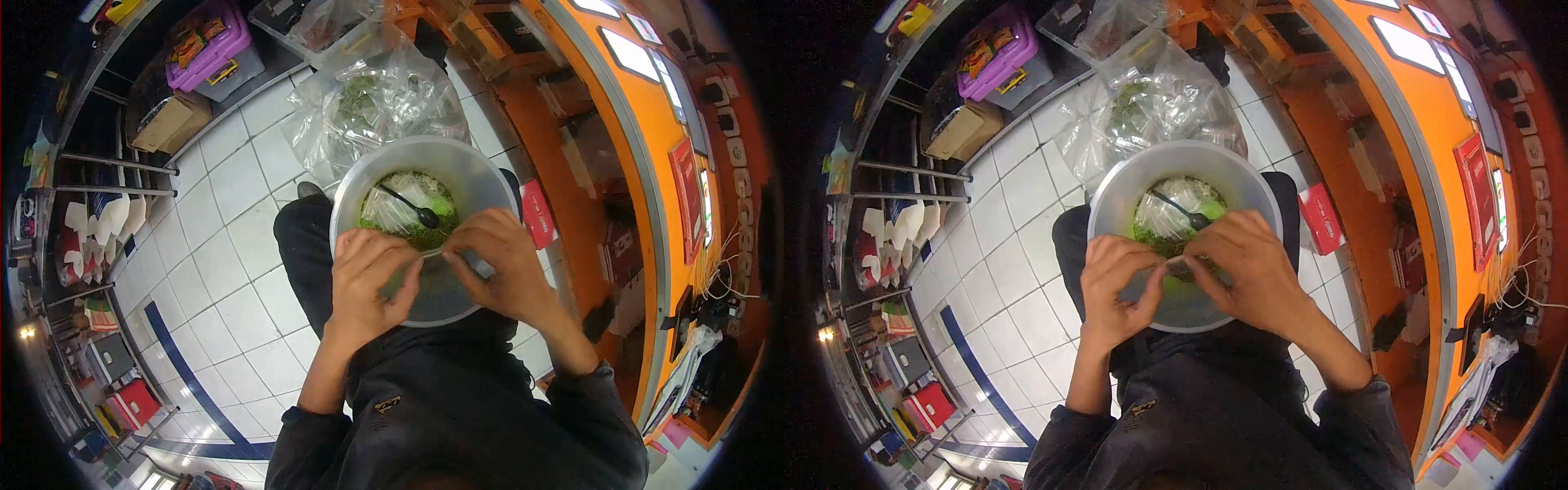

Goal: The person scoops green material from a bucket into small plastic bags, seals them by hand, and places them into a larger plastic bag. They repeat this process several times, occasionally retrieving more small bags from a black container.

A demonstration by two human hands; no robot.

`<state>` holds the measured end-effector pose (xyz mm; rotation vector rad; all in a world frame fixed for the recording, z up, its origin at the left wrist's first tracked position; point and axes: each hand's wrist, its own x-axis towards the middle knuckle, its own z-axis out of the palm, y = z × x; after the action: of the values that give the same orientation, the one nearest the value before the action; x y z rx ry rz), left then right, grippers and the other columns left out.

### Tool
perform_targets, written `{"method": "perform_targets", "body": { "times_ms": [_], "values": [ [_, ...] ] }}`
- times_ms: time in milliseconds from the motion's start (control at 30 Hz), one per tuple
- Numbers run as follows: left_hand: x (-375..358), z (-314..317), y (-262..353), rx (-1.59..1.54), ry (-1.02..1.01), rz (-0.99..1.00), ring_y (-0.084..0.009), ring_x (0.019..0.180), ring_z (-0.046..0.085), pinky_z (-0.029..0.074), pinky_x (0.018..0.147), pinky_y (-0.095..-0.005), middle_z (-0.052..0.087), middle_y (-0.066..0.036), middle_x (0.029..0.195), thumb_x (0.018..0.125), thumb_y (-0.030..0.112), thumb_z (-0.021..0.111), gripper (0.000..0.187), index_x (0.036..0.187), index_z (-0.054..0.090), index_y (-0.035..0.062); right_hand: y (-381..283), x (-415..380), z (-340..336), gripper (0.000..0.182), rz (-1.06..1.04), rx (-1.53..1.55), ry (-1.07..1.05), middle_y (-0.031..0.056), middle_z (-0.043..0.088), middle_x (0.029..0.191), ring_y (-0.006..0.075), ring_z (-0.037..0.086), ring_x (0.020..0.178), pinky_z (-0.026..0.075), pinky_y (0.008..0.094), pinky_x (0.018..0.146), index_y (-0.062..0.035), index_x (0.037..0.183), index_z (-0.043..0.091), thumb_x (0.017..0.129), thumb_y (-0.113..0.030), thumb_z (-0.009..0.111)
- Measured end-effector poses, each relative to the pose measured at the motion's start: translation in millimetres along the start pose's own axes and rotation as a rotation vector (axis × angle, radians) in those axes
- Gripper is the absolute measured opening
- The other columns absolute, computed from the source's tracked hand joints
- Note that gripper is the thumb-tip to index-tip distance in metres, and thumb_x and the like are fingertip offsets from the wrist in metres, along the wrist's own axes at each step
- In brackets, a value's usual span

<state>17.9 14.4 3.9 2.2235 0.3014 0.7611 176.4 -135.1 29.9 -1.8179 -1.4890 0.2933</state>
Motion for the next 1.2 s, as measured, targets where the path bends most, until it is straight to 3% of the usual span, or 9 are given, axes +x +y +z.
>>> {"method": "perform_targets", "body": {
  "times_ms": [467,567,633,767,833,933,1067,1100,1200],
  "values": [
    [41.8,-34.1,-29.9,0.070,0.105,0.027,-0.0271,0.077,0.070,0.051,0.074,-0.0356,0.071,-0.010,0.083,0.080,-0.004,0.071,0.009,0.087,0.071,0.0025,11.7,42.7,12.2,0.013,0.061,0.103,0.211,0.0139,0.071,0.095,0.0323,0.068,0.092,0.052,0.0441,0.083,-0.0010,0.094,0.070,0.083,-0.003,0.076],
    [69.4,-42.9,-49.9,0.050,0.234,-0.207,-0.0257,0.070,0.071,0.054,0.069,-0.0335,0.071,-0.013,0.079,0.086,-0.001,0.070,0.005,0.091,0.072,0.0011,39.8,62.8,37.7,0.011,0.084,-0.123,-0.051,0.0168,0.072,0.096,0.0359,0.070,0.093,0.054,0.0444,0.081,-0.0009,0.096,0.072,0.089,-0.010,0.070],
    [94.2,-42.8,-72.9,0.135,0.358,-0.005,-0.0120,0.063,0.066,0.054,0.063,-0.0279,0.073,-0.010,0.076,0.094,0.003,0.066,0.009,0.095,0.073,-0.0028,68.2,72.6,71.2,0.013,0.095,-0.304,-0.308,0.0172,0.072,0.096,0.0361,0.070,0.093,0.056,0.0443,0.082,-0.0023,0.097,0.073,0.089,-0.010,0.067],
    [123.0,-31.0,-110.9,0.066,0.324,0.033,-0.0174,0.069,0.069,0.055,0.070,-0.0310,0.075,-0.012,0.084,0.093,0.003,0.069,0.018,0.110,0.074,-0.0007,116.1,82.7,134.6,0.017,-0.039,-0.581,-0.673,0.0180,0.072,0.096,0.0355,0.073,0.091,0.059,0.0468,0.081,-0.0054,0.098,0.074,0.086,-0.011,0.063],
    [126.0,-25.1,-118.4,0.137,0.198,0.012,-0.0229,0.077,0.071,0.056,0.076,-0.0340,0.076,-0.014,0.092,0.094,0.005,0.069,0.033,0.127,0.070,0.0033,137.3,81.5,161.1,0.018,-0.086,-0.606,-0.720,0.0182,0.072,0.098,0.0354,0.073,0.091,0.059,0.0473,0.080,-0.0059,0.099,0.074,0.087,-0.012,0.063],
    [103.2,-27.4,-109.3,0.029,0.192,-0.096,-0.0269,0.082,0.071,0.055,0.080,-0.0358,0.075,-0.014,0.097,0.094,0.006,0.069,0.041,0.135,0.065,0.0060,153.8,79.3,175.2,0.019,-0.169,-0.610,-0.753,0.0181,0.071,0.102,0.0355,0.074,0.092,0.059,0.0476,0.080,-0.0063,0.100,0.074,0.088,-0.014,0.061],
    [66.7,-32.9,-102.3,-0.056,0.234,-0.134,-0.0163,0.079,0.069,0.054,0.074,-0.0310,0.074,-0.010,0.092,0.095,0.003,0.065,0.037,0.132,0.067,0.0043,165.3,74.1,181.3,0.020,-0.142,-0.595,-0.797,0.0181,0.068,0.107,0.0355,0.073,0.092,0.059,0.0477,0.080,-0.0060,0.102,0.073,0.088,-0.015,0.063],
    [59.9,-31.4,-100.9,-0.127,0.267,-0.171,-0.0214,0.074,0.070,0.053,0.070,-0.0317,0.073,-0.013,0.089,0.092,0.003,0.066,0.032,0.124,0.069,0.0026,164.6,72.9,178.5,0.020,-0.143,-0.593,-0.798,0.0181,0.068,0.107,0.0355,0.073,0.092,0.059,0.0477,0.080,-0.0060,0.102,0.073,0.088,-0.015,0.063],
    [44.8,-33.8,-89.7,-0.148,0.268,-0.202,-0.0166,0.072,0.068,0.051,0.067,-0.0291,0.073,-0.009,0.087,0.092,0.003,0.067,0.029,0.120,0.071,0.0027,165.0,69.4,171.5,0.019,-0.181,-0.532,-0.739,0.0182,0.068,0.108,0.0358,0.073,0.092,0.060,0.0477,0.079,-0.0053,0.100,0.074,0.086,-0.016,0.066]
  ]
}}
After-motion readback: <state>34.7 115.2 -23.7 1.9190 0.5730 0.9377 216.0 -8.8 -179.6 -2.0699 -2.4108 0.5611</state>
